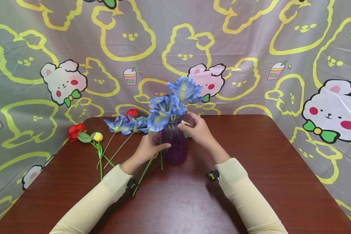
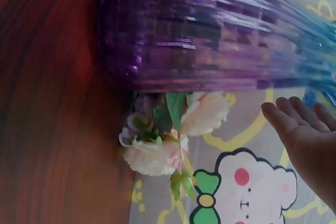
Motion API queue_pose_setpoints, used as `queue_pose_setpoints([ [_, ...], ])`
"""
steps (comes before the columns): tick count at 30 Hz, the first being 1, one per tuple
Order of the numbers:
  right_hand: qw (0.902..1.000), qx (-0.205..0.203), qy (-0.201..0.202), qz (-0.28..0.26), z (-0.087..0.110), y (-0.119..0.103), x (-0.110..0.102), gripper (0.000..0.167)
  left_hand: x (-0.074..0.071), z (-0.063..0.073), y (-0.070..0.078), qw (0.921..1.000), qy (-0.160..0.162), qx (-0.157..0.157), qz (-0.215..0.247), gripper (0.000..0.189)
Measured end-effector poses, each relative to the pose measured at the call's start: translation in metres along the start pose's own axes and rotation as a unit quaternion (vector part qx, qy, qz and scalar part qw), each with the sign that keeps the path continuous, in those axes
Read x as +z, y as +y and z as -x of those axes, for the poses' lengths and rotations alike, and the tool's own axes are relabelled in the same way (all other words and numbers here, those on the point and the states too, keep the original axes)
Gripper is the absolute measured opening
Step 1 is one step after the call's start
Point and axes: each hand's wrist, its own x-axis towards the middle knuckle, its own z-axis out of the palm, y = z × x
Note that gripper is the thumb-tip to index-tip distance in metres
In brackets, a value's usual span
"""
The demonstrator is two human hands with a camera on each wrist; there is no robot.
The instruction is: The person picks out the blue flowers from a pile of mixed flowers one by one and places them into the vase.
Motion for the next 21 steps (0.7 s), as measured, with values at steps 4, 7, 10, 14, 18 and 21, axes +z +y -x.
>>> queue_pose_setpoints([
  [4,0.9992,-0.025,-0.016,-0.028,-0.002,0.003,0.01,0.071,0.001,0.0,-0.001,0.9999,0.002,0.008,0.01,0.056],
  [7,0.9991,-0.032,-0.008,-0.027,-0.002,0.002,0.016,0.074,0.002,0.0,-0.002,0.9998,0.003,0.013,0.017,0.057],
  [10,0.9993,-0.033,0.001,-0.019,-0.001,0.001,0.019,0.075,0.002,0.0,-0.001,0.9997,0.003,0.012,0.021,0.057],
  [14,0.9993,-0.035,0.006,-0.011,-0.001,0.001,0.021,0.074,0.002,0.0,-0.001,0.9998,0.004,0.008,0.018,0.057],
  [18,0.9993,-0.037,0.001,-0.007,-0.001,0.0,0.021,0.075,0.002,0.001,-0.002,0.9999,0.006,0.01,0.011,0.057],
  [21,0.9992,-0.038,-0.004,-0.011,-0.001,0.0,0.021,0.077,0.002,0.001,-0.001,0.9998,0.007,0.012,0.011,0.057],
])
